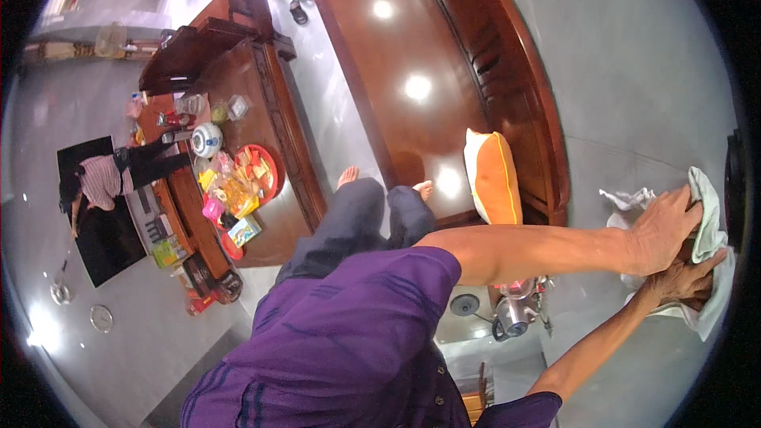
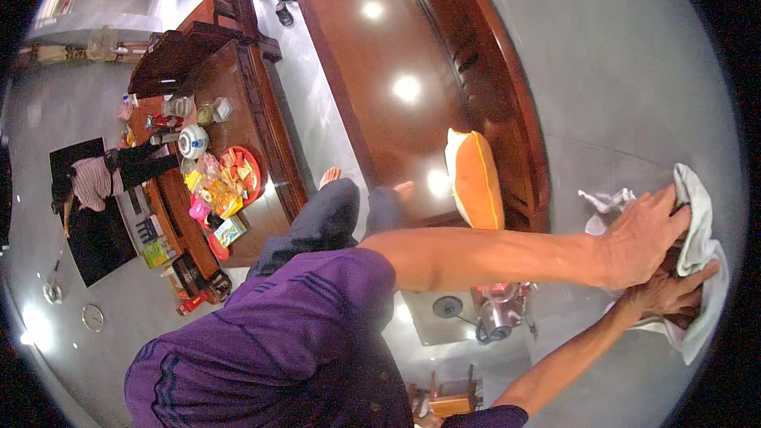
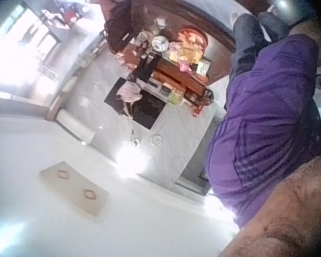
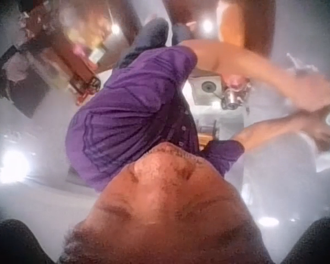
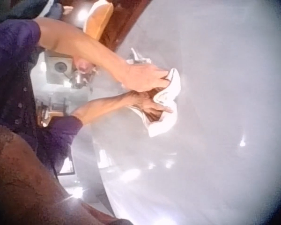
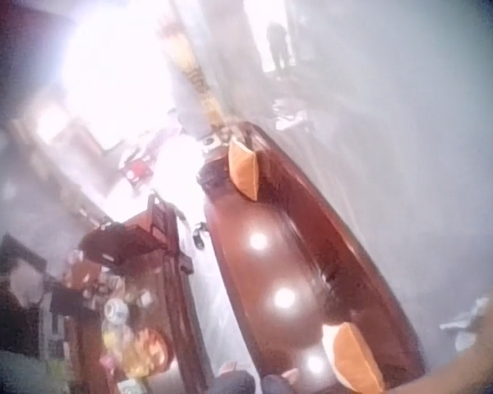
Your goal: The person unfolds a cloth and wipes down the wall tiles with it.
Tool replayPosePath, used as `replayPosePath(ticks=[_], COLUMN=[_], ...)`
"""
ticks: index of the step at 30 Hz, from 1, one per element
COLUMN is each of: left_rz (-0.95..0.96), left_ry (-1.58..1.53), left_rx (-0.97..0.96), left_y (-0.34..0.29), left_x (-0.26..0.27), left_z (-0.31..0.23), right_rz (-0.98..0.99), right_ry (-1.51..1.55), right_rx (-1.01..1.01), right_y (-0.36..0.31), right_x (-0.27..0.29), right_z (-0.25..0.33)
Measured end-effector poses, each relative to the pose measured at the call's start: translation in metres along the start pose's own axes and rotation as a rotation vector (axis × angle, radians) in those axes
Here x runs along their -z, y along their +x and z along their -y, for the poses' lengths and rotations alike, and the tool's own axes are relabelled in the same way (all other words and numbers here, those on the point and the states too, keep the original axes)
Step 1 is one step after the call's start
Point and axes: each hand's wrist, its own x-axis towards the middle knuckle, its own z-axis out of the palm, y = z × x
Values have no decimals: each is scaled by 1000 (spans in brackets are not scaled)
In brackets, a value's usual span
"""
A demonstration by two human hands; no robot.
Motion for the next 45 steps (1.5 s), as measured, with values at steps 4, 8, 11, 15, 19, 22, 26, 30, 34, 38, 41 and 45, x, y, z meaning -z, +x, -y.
replayPosePath(ticks=[4, 8, 11, 15, 19, 22, 26, 30, 34, 38, 41, 45], left_rz=[140, 273, 401, 423, 252, 345, 1048, 486, 208, 276, 285, 425], left_ry=[-125, -159, -178, -312, -202, -174, -17, -4, 329, 285, 111, 290], left_rx=[-89, -149, -432, -614, -671, -692, -280, -282, -582, -445, -430, -92], left_y=[-39, -88, -126, -195, -257, -253, -206, -225, -228, -219, -210, -236], left_x=[26, 50, 90, 158, 251, 323, 417, 456, 489, 531, 516, 592], left_z=[23, 5, -4, 5, 23, 13, -33, -41, -49, -69, -63, -66], right_rz=[253, 514, 638, 730, 827, 911, 1018, 1058, 1090, 1049, 941, 778], right_ry=[386, 658, 808, 931, 1141, 1248, 1482, 1616, 1714, 1760, 1739, 1781], right_rx=[-255, -549, -713, -803, -847, -876, -870, -780, -723, -742, -831, -1044], right_y=[-93, -167, -209, -243, -250, -235, -195, -153, -122, -99, -77, -70], right_x=[50, 109, 134, 155, 167, 173, 183, 194, 210, 221, 213, 204], right_z=[82, 184, 268, 383, 495, 554, 624, 674, 713, 722, 703, 687])
